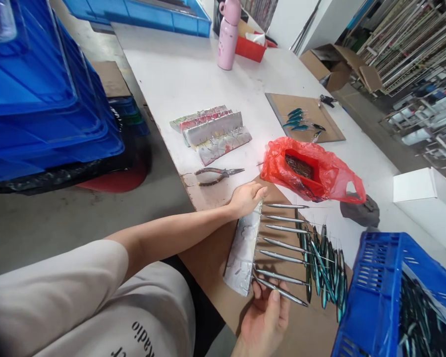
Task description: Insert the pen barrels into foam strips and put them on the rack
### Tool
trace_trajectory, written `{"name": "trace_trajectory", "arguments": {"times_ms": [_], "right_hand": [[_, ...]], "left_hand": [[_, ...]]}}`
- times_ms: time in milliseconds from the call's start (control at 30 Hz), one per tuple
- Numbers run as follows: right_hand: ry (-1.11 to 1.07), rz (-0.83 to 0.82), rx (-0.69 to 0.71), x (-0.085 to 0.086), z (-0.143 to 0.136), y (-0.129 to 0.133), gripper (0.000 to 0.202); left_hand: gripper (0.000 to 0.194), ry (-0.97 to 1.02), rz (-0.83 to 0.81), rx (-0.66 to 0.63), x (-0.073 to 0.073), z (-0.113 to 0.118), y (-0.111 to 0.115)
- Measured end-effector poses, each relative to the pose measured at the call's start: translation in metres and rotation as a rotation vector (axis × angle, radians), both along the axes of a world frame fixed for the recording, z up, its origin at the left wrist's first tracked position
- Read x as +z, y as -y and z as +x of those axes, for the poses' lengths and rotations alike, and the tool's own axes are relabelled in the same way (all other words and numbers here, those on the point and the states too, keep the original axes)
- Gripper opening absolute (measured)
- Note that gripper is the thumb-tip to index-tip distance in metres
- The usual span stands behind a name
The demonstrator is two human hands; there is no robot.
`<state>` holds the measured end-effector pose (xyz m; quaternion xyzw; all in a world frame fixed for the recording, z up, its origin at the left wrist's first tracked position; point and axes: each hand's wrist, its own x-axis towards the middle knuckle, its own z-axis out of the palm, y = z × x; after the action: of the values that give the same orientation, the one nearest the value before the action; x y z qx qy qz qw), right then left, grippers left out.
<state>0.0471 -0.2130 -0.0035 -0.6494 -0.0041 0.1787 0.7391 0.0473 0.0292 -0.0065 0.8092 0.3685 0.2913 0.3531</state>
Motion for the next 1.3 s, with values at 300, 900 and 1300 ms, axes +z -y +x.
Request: {"name": "trace_trajectory", "arguments": {"times_ms": [300,900,1300], "right_hand": [[-0.051,0.019,0.010,-0.003,0.003,0.004,0.023],[-0.249,-0.127,0.046,0.008,0.002,-0.001,0.026],[-0.176,-0.237,0.067,0.022,0.002,-0.006,0.032]], "left_hand": [[0.042,0.007,-0.004,0.012,0.001,0.000,0.001],[0.038,-0.025,-0.017,-0.004,0.004,0.001,0.002],[0.040,0.015,0.014,0.004,-0.002,0.003,0.001]]}}
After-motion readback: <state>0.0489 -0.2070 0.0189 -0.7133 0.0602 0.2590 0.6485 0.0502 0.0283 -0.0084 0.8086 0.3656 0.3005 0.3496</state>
